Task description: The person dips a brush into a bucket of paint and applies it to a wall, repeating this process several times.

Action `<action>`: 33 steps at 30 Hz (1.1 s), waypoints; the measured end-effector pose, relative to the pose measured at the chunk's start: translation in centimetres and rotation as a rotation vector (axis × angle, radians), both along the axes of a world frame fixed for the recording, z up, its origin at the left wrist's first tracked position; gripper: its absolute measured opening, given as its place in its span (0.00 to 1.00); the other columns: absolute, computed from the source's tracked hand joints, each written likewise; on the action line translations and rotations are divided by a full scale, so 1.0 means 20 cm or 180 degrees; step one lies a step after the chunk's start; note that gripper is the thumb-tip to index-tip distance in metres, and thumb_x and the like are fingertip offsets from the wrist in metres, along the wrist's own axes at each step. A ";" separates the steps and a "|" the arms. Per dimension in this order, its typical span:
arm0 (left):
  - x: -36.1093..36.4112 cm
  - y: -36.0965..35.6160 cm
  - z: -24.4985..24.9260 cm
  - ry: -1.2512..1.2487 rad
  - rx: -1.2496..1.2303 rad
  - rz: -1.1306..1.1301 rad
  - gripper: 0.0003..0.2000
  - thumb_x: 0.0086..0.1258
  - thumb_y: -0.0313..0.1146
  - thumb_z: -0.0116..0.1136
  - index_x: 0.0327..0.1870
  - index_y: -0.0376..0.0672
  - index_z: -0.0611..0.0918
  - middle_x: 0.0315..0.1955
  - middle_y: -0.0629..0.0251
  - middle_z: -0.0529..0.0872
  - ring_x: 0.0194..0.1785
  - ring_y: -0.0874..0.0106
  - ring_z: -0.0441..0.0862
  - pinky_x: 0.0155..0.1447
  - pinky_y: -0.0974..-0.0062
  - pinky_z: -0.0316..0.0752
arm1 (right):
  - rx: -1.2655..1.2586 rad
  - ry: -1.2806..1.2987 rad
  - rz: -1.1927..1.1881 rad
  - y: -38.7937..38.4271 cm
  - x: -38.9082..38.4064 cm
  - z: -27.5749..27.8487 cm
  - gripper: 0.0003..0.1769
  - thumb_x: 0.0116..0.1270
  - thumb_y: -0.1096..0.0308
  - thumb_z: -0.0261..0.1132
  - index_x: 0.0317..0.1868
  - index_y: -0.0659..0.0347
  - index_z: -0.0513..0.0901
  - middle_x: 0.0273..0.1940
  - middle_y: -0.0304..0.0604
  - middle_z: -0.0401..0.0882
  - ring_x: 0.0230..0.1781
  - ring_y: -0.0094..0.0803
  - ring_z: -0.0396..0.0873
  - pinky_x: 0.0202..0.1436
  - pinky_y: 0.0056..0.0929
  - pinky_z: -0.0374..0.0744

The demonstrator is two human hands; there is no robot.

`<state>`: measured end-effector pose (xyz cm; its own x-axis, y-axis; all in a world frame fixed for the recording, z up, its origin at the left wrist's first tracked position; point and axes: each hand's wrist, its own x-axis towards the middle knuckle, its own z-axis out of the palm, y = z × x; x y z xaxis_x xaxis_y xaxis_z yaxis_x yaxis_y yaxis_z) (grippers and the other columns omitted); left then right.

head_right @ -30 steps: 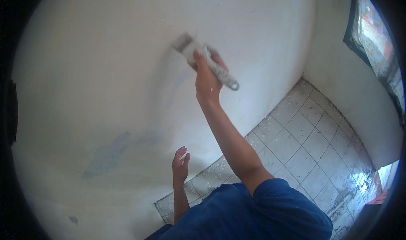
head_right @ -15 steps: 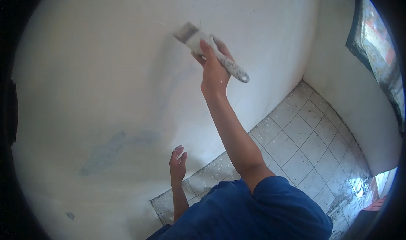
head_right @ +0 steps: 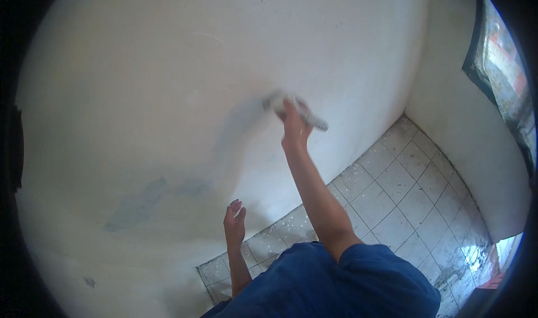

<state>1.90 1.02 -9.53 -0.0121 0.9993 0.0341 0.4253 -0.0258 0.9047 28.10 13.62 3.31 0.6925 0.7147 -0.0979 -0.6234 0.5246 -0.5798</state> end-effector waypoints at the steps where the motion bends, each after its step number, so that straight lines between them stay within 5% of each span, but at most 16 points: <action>1: 0.00 0.00 0.00 0.0009 0.0017 -0.0017 0.19 0.70 0.37 0.55 0.59 0.39 0.73 0.57 0.56 0.78 0.62 0.63 0.74 0.62 0.61 0.68 | 0.0471 0.0164 0.0010 -0.01 0.04 0.20 0.22 0.60 0.75 0.66 0.54 0.69 0.72 0.47 0.48 0.76 0.47 0.36 0.78 0.52 0.36 0.81; 3: 0.02 0.00 0.00 -0.0004 0.0053 -0.0038 0.19 0.70 0.37 0.56 0.59 0.39 0.73 0.57 0.56 0.78 0.62 0.63 0.74 0.62 0.61 0.68 | 0.1166 -0.0203 0.0068 -0.09 0.11 0.49 0.24 0.60 0.74 0.67 0.55 0.69 0.70 0.49 0.49 0.76 0.48 0.36 0.78 0.54 0.35 0.80; 6: 0.02 0.00 -0.05 -0.0067 -0.0016 -0.0043 0.19 0.70 0.38 0.56 0.59 0.39 0.73 0.57 0.56 0.78 0.61 0.63 0.74 0.61 0.62 0.69 | 0.0837 -0.0292 -0.0110 -0.06 0.05 0.39 0.25 0.60 0.73 0.67 0.56 0.68 0.70 0.49 0.48 0.76 0.48 0.36 0.78 0.54 0.34 0.80; 9: 0.03 0.01 -0.04 -0.0029 0.0000 -0.0040 0.20 0.70 0.38 0.56 0.59 0.39 0.73 0.57 0.56 0.78 0.61 0.63 0.74 0.61 0.62 0.69 | -0.0168 -0.0139 -0.0126 0.03 -0.10 -0.49 0.28 0.60 0.69 0.68 0.58 0.70 0.70 0.49 0.50 0.76 0.49 0.34 0.77 0.50 0.31 0.80; 11: 0.02 0.00 -0.03 -0.0027 0.0009 0.0008 0.20 0.70 0.38 0.56 0.59 0.39 0.73 0.57 0.56 0.78 0.61 0.63 0.74 0.61 0.62 0.69 | -0.1532 -0.0031 0.0267 -0.08 -0.12 -0.98 0.26 0.58 0.73 0.66 0.57 0.72 0.70 0.47 0.53 0.77 0.44 0.38 0.80 0.44 0.32 0.84; 14: -0.02 0.03 -0.01 -0.0027 0.0017 0.0050 0.20 0.70 0.38 0.56 0.59 0.39 0.73 0.57 0.55 0.78 0.62 0.63 0.74 0.62 0.62 0.69 | -0.1829 0.0269 0.0230 -0.13 -0.08 -1.05 0.26 0.59 0.74 0.66 0.56 0.72 0.70 0.47 0.54 0.77 0.44 0.39 0.80 0.42 0.32 0.85; 17: -0.05 0.00 -0.02 -0.0053 -0.0080 0.0133 0.20 0.70 0.38 0.56 0.59 0.39 0.73 0.57 0.55 0.78 0.62 0.63 0.74 0.62 0.61 0.69 | -0.0301 0.0086 0.0227 0.01 -0.01 -0.35 0.22 0.60 0.74 0.65 0.54 0.71 0.72 0.48 0.50 0.76 0.48 0.37 0.78 0.55 0.34 0.80; 20: -0.04 -0.01 -0.02 0.0034 -0.0056 0.0032 0.19 0.70 0.37 0.55 0.59 0.39 0.73 0.57 0.56 0.78 0.62 0.62 0.74 0.62 0.61 0.69 | 0.0821 -0.0199 0.0049 -0.13 -0.03 0.40 0.19 0.63 0.72 0.65 0.53 0.70 0.73 0.47 0.47 0.77 0.48 0.34 0.78 0.54 0.35 0.80; 23: -0.02 -0.02 -0.02 0.0056 -0.0104 -0.0009 0.20 0.70 0.37 0.55 0.59 0.39 0.73 0.57 0.56 0.78 0.62 0.62 0.74 0.62 0.61 0.69 | 0.1058 -0.0496 -0.0080 -0.14 -0.13 0.51 0.20 0.63 0.71 0.66 0.53 0.69 0.73 0.47 0.47 0.77 0.49 0.33 0.77 0.53 0.33 0.80; 27: -0.04 -0.04 0.00 0.0056 -0.0068 -0.0010 0.20 0.70 0.37 0.55 0.59 0.39 0.73 0.57 0.55 0.78 0.62 0.62 0.74 0.62 0.62 0.69 | -0.0132 -0.0809 -0.0030 -0.04 -0.32 -0.49 0.24 0.63 0.71 0.66 0.57 0.70 0.70 0.49 0.49 0.76 0.50 0.35 0.77 0.52 0.33 0.80; 29: -0.07 -0.07 -0.02 0.0022 -0.0038 0.0036 0.20 0.70 0.37 0.55 0.59 0.39 0.73 0.56 0.55 0.78 0.62 0.62 0.74 0.62 0.62 0.69 | -0.1549 -0.0084 0.0497 -0.17 -0.36 -0.93 0.25 0.60 0.73 0.66 0.57 0.69 0.70 0.49 0.50 0.76 0.50 0.38 0.78 0.49 0.33 0.82; 33: -0.16 -0.03 -0.02 -0.0052 -0.0016 0.0116 0.19 0.70 0.37 0.56 0.59 0.39 0.73 0.56 0.55 0.79 0.61 0.62 0.75 0.61 0.62 0.69 | -0.1338 0.0076 0.0393 -0.11 -0.31 -0.83 0.24 0.59 0.72 0.67 0.55 0.69 0.72 0.48 0.50 0.76 0.48 0.37 0.78 0.50 0.34 0.82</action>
